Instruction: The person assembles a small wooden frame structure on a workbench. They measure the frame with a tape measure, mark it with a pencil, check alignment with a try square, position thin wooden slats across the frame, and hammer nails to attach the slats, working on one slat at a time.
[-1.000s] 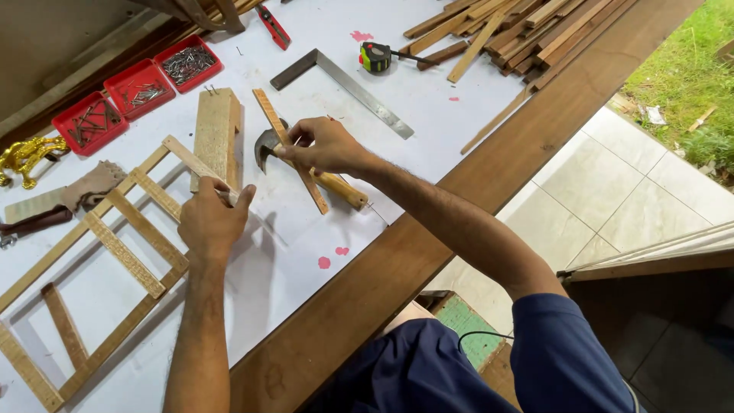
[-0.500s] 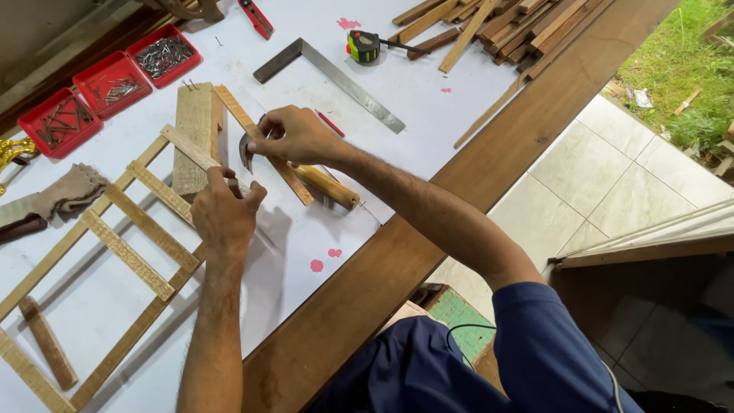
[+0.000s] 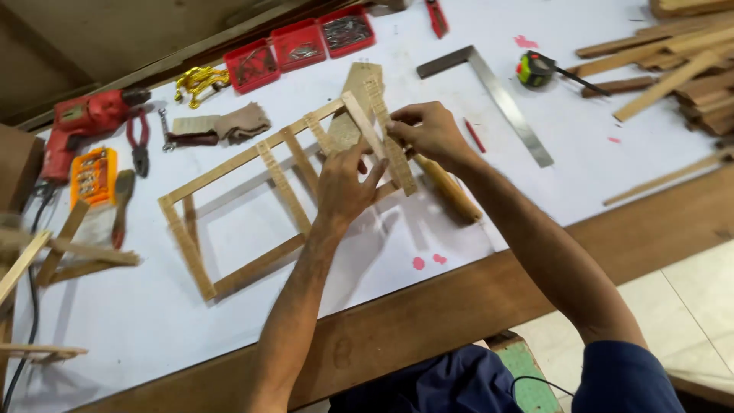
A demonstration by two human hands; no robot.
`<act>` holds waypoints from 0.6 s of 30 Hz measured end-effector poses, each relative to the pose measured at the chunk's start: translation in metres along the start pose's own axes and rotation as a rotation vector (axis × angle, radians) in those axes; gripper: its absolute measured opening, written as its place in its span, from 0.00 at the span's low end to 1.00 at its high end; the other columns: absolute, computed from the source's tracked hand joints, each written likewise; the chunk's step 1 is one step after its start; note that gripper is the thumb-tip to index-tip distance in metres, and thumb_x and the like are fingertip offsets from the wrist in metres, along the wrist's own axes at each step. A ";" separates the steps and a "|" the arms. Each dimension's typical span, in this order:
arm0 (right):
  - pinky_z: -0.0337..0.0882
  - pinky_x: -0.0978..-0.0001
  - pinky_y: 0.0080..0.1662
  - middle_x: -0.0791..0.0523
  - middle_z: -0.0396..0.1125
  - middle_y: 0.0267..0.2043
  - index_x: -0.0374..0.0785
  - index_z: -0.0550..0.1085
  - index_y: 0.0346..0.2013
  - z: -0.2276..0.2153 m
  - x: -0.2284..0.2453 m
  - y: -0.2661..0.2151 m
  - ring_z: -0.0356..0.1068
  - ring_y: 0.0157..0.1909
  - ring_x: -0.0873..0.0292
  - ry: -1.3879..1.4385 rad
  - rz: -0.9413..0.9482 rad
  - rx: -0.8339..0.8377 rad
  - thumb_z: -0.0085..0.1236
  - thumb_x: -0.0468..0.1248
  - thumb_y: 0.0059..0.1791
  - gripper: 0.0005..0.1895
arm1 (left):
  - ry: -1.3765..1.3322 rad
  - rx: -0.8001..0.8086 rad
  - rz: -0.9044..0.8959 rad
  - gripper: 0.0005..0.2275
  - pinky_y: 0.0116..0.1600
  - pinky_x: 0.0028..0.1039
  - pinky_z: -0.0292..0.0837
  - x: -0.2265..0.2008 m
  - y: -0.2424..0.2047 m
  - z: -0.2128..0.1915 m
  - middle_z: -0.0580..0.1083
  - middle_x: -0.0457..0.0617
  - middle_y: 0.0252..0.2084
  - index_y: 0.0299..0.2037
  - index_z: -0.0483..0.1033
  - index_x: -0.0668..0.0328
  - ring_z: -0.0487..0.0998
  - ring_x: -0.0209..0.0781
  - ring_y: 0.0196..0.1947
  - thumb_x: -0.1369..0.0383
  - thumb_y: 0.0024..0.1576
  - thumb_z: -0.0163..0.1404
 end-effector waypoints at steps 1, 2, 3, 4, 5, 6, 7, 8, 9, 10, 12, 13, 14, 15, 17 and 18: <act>0.79 0.70 0.32 0.55 0.77 0.34 0.34 0.81 0.47 0.009 0.005 0.003 0.76 0.31 0.64 -0.001 -0.013 0.040 0.61 0.39 0.51 0.13 | 0.022 -0.021 -0.030 0.21 0.42 0.40 0.73 0.032 -0.002 0.005 0.78 0.49 0.28 0.55 0.78 0.63 0.78 0.45 0.31 0.57 0.58 0.60; 0.80 0.69 0.32 0.54 0.77 0.35 0.34 0.80 0.47 0.015 0.007 0.003 0.77 0.32 0.63 -0.014 0.022 0.053 0.62 0.39 0.51 0.14 | 0.042 -0.077 0.008 0.14 0.48 0.40 0.73 0.061 -0.004 0.012 0.79 0.49 0.35 0.50 0.79 0.59 0.79 0.45 0.37 0.60 0.60 0.59; 0.81 0.68 0.33 0.54 0.77 0.35 0.33 0.80 0.47 0.021 0.010 0.004 0.77 0.33 0.62 -0.028 0.056 0.066 0.62 0.39 0.50 0.14 | 0.064 -0.132 0.047 0.08 0.54 0.40 0.73 0.091 -0.006 0.018 0.80 0.49 0.42 0.45 0.81 0.55 0.79 0.44 0.43 0.63 0.63 0.57; 0.81 0.68 0.33 0.54 0.77 0.35 0.33 0.80 0.47 0.028 0.005 0.009 0.77 0.33 0.62 -0.033 0.053 0.081 0.62 0.39 0.50 0.14 | 0.069 -0.140 0.034 0.08 0.54 0.40 0.73 0.087 -0.005 0.001 0.80 0.49 0.42 0.45 0.81 0.55 0.79 0.44 0.43 0.63 0.63 0.57; 0.80 0.68 0.35 0.53 0.78 0.36 0.33 0.81 0.47 0.035 0.000 0.015 0.78 0.34 0.61 -0.114 0.023 0.078 0.63 0.39 0.50 0.15 | 0.108 -0.155 -0.051 0.08 0.54 0.40 0.73 0.083 -0.003 -0.015 0.79 0.50 0.43 0.45 0.81 0.55 0.77 0.46 0.46 0.63 0.61 0.57; 0.80 0.68 0.38 0.52 0.79 0.36 0.33 0.81 0.47 0.038 -0.003 0.020 0.79 0.35 0.61 -0.193 -0.008 0.067 0.64 0.39 0.49 0.15 | 0.143 -0.168 -0.128 0.08 0.54 0.41 0.72 0.079 0.002 -0.031 0.79 0.51 0.43 0.45 0.82 0.55 0.75 0.48 0.49 0.64 0.59 0.58; 0.80 0.68 0.38 0.52 0.79 0.36 0.33 0.81 0.47 0.044 -0.005 0.026 0.79 0.35 0.61 -0.197 -0.014 0.074 0.64 0.39 0.49 0.15 | 0.146 -0.175 -0.133 0.08 0.54 0.41 0.72 0.081 0.005 -0.032 0.79 0.51 0.43 0.45 0.82 0.55 0.75 0.48 0.49 0.64 0.59 0.58; 0.79 0.68 0.40 0.51 0.79 0.37 0.33 0.81 0.47 0.050 -0.007 0.031 0.79 0.35 0.60 -0.270 -0.065 0.063 0.65 0.39 0.49 0.16 | 0.160 -0.103 -0.147 0.11 0.54 0.43 0.69 0.084 0.008 -0.031 0.78 0.51 0.45 0.45 0.82 0.55 0.73 0.48 0.51 0.61 0.58 0.59; 0.79 0.68 0.42 0.50 0.79 0.37 0.33 0.81 0.47 0.056 -0.009 0.037 0.79 0.36 0.60 -0.343 -0.116 0.051 0.67 0.39 0.48 0.16 | 0.174 -0.031 -0.161 0.13 0.53 0.44 0.66 0.087 0.011 -0.030 0.78 0.51 0.46 0.46 0.82 0.54 0.71 0.47 0.52 0.58 0.56 0.60; 0.79 0.68 0.42 0.50 0.79 0.37 0.33 0.81 0.47 0.061 -0.008 0.040 0.79 0.36 0.60 -0.346 -0.121 0.055 0.67 0.39 0.48 0.16 | 0.175 -0.037 -0.164 0.13 0.53 0.44 0.66 0.093 0.011 -0.025 0.78 0.51 0.46 0.46 0.82 0.54 0.71 0.47 0.52 0.58 0.56 0.60; 0.78 0.66 0.41 0.48 0.78 0.37 0.34 0.80 0.48 0.068 -0.007 0.048 0.79 0.35 0.58 -0.441 -0.136 0.042 0.68 0.40 0.47 0.18 | 0.165 -0.101 -0.043 0.15 0.55 0.43 0.65 0.103 0.014 -0.014 0.77 0.51 0.52 0.50 0.81 0.53 0.70 0.47 0.57 0.58 0.58 0.57; 0.78 0.66 0.41 0.48 0.78 0.37 0.34 0.80 0.48 0.069 -0.009 0.053 0.79 0.35 0.58 -0.444 -0.141 0.045 0.68 0.40 0.47 0.18 | 0.167 -0.107 -0.045 0.15 0.55 0.43 0.65 0.108 0.020 -0.011 0.77 0.51 0.52 0.50 0.81 0.53 0.70 0.47 0.57 0.58 0.58 0.57; 0.79 0.66 0.41 0.48 0.78 0.37 0.34 0.80 0.48 0.071 -0.014 0.056 0.79 0.35 0.57 -0.477 -0.143 0.047 0.68 0.40 0.47 0.18 | 0.177 -0.090 -0.057 0.15 0.56 0.43 0.63 0.113 0.024 -0.007 0.77 0.51 0.54 0.53 0.79 0.54 0.70 0.47 0.57 0.58 0.59 0.56; 0.79 0.66 0.41 0.48 0.78 0.37 0.34 0.80 0.47 0.073 -0.018 0.060 0.79 0.35 0.57 -0.511 -0.145 0.050 0.68 0.40 0.47 0.18 | 0.188 -0.073 -0.070 0.16 0.56 0.42 0.61 0.118 0.028 -0.002 0.77 0.50 0.55 0.55 0.78 0.55 0.70 0.47 0.58 0.58 0.61 0.55; 0.79 0.65 0.41 0.48 0.78 0.37 0.34 0.81 0.46 0.074 -0.020 0.062 0.80 0.34 0.57 -0.524 -0.153 0.053 0.68 0.40 0.47 0.16 | 0.196 -0.078 -0.069 0.17 0.58 0.44 0.60 0.129 0.041 0.006 0.77 0.49 0.56 0.57 0.76 0.55 0.69 0.47 0.59 0.58 0.62 0.55; 0.79 0.65 0.41 0.48 0.78 0.36 0.34 0.81 0.45 0.075 -0.021 0.062 0.80 0.34 0.57 -0.536 -0.162 0.053 0.68 0.40 0.47 0.15 | 0.206 -0.083 -0.066 0.18 0.59 0.45 0.59 0.134 0.048 0.010 0.77 0.48 0.57 0.59 0.75 0.55 0.69 0.47 0.60 0.58 0.63 0.54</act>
Point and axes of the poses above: each hand's wrist, its own y-axis towards the middle knuckle, its own z-axis out of the palm, x = y × z, the point moved 2 cm from there along y, towards the middle knuckle
